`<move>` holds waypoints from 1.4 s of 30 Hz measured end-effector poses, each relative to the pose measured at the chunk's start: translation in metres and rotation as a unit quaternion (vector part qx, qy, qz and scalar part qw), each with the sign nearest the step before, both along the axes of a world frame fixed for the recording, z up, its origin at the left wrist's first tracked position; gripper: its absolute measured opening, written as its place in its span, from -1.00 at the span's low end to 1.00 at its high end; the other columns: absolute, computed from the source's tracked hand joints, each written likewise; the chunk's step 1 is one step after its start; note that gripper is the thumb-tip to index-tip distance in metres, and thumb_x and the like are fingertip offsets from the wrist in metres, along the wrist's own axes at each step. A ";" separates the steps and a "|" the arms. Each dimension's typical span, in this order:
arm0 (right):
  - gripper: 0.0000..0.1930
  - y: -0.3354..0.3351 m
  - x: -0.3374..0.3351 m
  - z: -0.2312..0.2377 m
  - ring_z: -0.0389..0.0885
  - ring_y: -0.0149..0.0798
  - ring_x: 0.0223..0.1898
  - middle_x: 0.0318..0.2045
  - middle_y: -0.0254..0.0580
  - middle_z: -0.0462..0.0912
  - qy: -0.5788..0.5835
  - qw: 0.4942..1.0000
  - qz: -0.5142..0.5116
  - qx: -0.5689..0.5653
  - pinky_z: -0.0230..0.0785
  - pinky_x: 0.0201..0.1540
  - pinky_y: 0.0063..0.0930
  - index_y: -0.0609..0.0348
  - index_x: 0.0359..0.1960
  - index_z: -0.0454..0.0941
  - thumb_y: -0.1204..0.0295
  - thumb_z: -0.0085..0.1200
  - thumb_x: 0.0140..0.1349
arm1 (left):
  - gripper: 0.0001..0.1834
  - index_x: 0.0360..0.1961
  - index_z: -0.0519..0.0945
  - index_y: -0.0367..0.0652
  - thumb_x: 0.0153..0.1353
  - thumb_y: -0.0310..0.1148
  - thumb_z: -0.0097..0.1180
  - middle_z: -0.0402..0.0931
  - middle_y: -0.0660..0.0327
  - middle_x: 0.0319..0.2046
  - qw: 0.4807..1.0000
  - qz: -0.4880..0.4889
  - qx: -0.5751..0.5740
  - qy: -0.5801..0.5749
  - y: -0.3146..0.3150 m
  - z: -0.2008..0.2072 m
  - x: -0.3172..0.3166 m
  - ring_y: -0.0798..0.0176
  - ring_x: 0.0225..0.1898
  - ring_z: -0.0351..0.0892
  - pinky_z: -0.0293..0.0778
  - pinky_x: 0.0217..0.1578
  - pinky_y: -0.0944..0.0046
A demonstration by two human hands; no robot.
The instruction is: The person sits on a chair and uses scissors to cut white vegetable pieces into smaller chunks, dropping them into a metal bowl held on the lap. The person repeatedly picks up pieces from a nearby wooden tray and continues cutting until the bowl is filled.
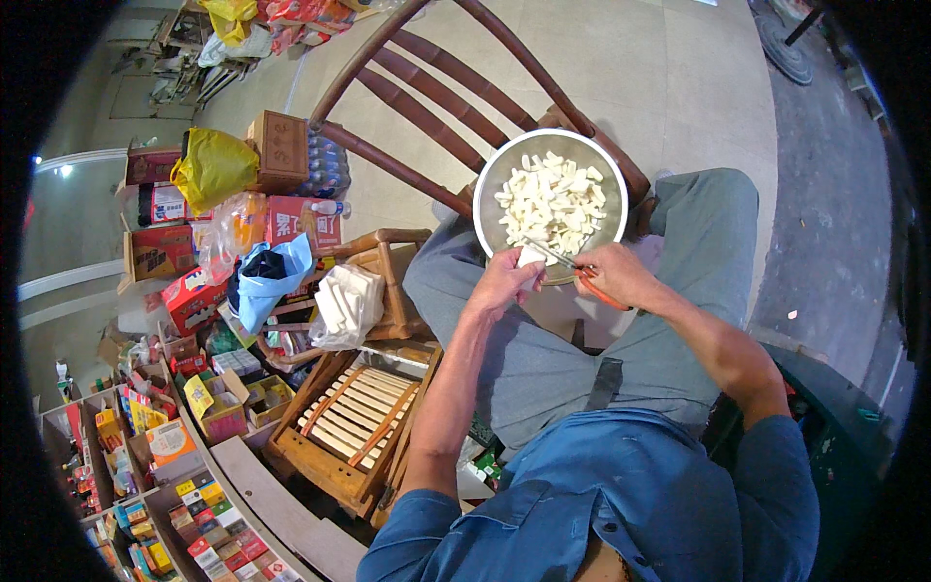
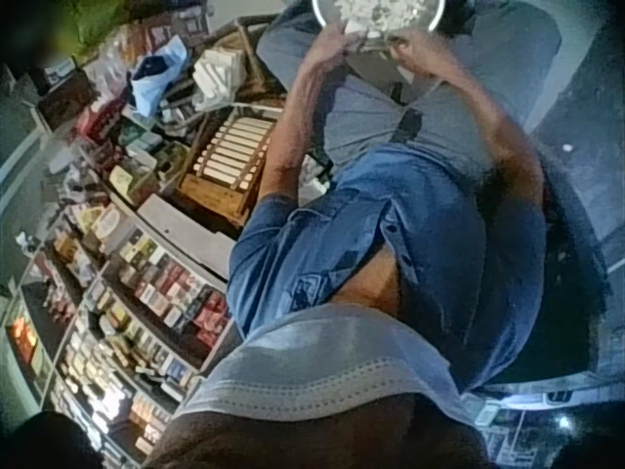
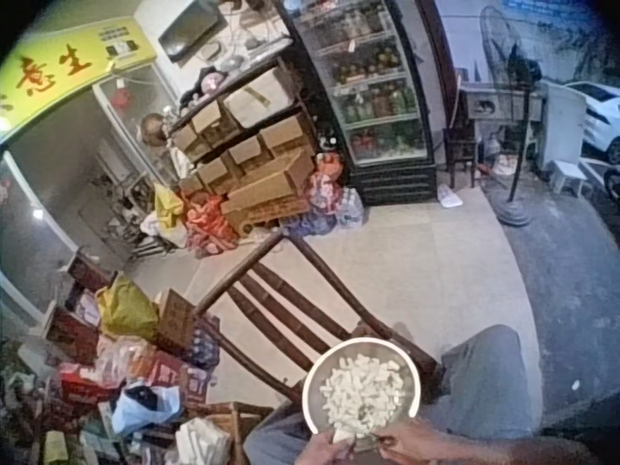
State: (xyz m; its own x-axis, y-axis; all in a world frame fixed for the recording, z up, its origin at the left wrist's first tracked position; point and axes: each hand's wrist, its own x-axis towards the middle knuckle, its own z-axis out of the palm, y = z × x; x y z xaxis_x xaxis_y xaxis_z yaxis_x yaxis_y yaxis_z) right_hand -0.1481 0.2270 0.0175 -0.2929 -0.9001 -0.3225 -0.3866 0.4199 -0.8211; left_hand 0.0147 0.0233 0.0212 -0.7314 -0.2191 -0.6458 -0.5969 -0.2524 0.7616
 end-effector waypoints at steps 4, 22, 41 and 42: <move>-0.71 0.000 -0.004 -0.013 0.75 0.09 -0.31 -0.38 0.02 0.75 -0.075 0.997 -0.003 -0.002 0.55 -0.19 -0.04 0.11 -0.09 0.74 0.27 0.32 0.21 | -0.85 -0.08 0.63 -0.20 0.46 -0.36 0.25 0.69 0.29 -0.33 1.000 0.010 0.002 0.007 -0.003 -0.002 0.000 0.45 -0.39 0.60 0.40 -0.58 0.41; -0.64 -0.001 -0.003 -0.010 0.74 0.03 -0.33 -0.35 0.02 0.77 -0.058 0.998 0.032 0.001 0.55 -0.17 -0.09 0.12 -0.02 0.72 0.29 0.34 0.16 | -0.85 -0.18 0.70 -0.25 0.39 -0.38 0.34 0.71 0.25 -0.38 1.000 0.016 0.004 0.013 -0.010 -0.008 0.004 0.42 -0.43 0.61 0.44 -0.56 0.40; -0.51 0.004 0.012 -0.019 0.76 0.09 -0.19 -0.29 0.02 0.75 0.095 0.994 0.009 -0.055 0.54 -0.11 0.00 0.12 0.13 0.67 0.26 0.37 0.15 | -0.90 -0.22 0.75 -0.25 0.37 -0.43 0.36 0.74 0.24 -0.39 0.999 0.016 0.027 0.034 -0.006 -0.008 -0.001 0.43 -0.44 0.64 0.49 -0.49 0.37; -0.49 0.002 0.010 -0.018 0.76 0.10 -0.17 -0.27 0.04 0.75 0.075 0.996 0.013 -0.040 0.55 -0.09 0.01 0.10 0.17 0.66 0.26 0.37 0.16 | -0.90 -0.22 0.75 -0.25 0.37 -0.43 0.36 0.74 0.24 -0.39 0.999 0.020 0.026 0.033 -0.006 -0.009 -0.001 0.43 -0.44 0.64 0.49 -0.49 0.38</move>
State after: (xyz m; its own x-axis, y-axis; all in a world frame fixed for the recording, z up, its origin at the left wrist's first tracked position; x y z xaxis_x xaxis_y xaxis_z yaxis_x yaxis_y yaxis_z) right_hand -0.1379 0.2289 -0.0001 -0.3090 -0.9288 -0.2044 -0.5179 0.3446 -0.7829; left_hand 0.0137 0.0174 0.0124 -0.7634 -0.2164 -0.6086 -0.5349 -0.3162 0.7835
